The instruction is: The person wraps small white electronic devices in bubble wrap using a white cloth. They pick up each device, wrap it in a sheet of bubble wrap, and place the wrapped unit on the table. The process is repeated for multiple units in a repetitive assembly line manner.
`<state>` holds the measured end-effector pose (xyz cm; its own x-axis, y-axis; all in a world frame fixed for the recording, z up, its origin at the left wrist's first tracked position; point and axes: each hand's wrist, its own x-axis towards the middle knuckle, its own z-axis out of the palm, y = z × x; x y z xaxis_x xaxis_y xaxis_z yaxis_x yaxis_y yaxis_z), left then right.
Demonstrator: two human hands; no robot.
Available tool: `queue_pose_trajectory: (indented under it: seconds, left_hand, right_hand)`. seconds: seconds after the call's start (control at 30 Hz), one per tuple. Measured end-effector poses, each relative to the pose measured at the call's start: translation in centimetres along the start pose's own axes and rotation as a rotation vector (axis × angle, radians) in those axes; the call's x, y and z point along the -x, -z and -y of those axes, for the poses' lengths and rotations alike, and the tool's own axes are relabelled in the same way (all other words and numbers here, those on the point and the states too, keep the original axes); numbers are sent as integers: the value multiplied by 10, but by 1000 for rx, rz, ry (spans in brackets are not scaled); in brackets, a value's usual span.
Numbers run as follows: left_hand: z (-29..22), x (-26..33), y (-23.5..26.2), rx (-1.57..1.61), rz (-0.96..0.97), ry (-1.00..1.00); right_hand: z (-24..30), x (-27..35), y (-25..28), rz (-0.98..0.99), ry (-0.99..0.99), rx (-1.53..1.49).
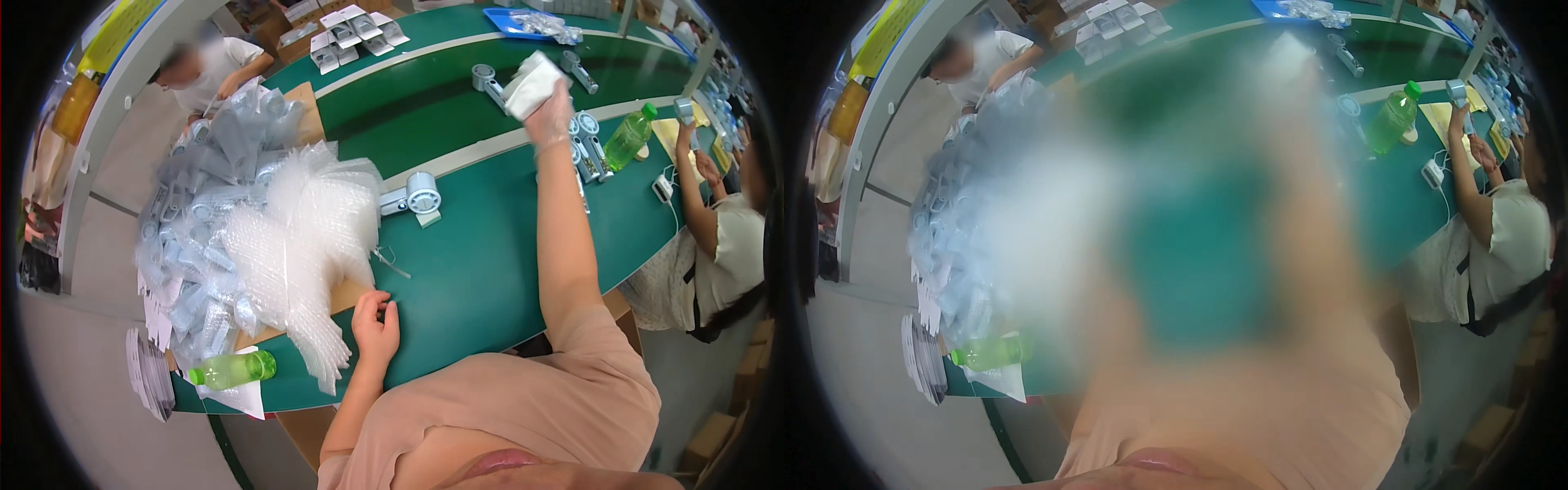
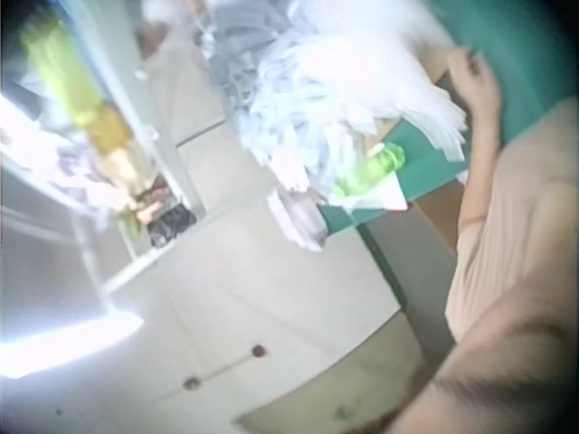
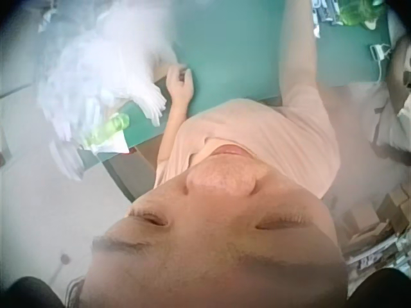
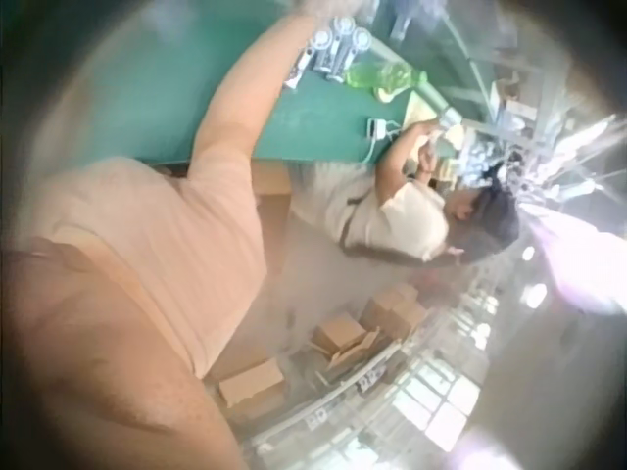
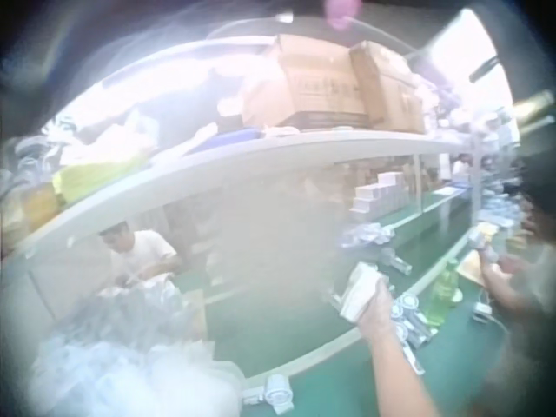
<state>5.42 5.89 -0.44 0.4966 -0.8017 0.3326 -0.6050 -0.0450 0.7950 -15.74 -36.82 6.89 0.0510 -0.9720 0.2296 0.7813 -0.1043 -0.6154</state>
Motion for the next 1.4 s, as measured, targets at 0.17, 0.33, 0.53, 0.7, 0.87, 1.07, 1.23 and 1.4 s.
queue_pose_trajectory:
  seconds: [0.17,0.33,0.53,0.7,0.87,1.07,1.23,1.4]
  left_hand:
    - [-7,-6,-4,-36,-1,18]
    - [-4,-1,-2,-46,-31,58]
    - [-5,-2,-1,-65,-60,22]
    - [7,-6,-8,-34,-20,8]
    - [-27,1,0,46,-111,-153]
    - [-58,-6,-65,593,272,-7]
    - [-37,18,-90,916,313,288]
    - [-35,16,-46,9,307,40]
  right_hand:
    - [1,-105,28,-213,261,1397]
    - [-79,-90,24,143,-134,2109]
    - [-73,-59,-19,-55,-279,1761]
    - [-69,-71,2,-228,-386,489]
    - [-54,80,-47,230,-496,14]
    - [-24,273,-49,146,-767,-33]
    - [-8,322,-34,-42,-661,-173]
    - [39,290,-4,-185,-390,-216]
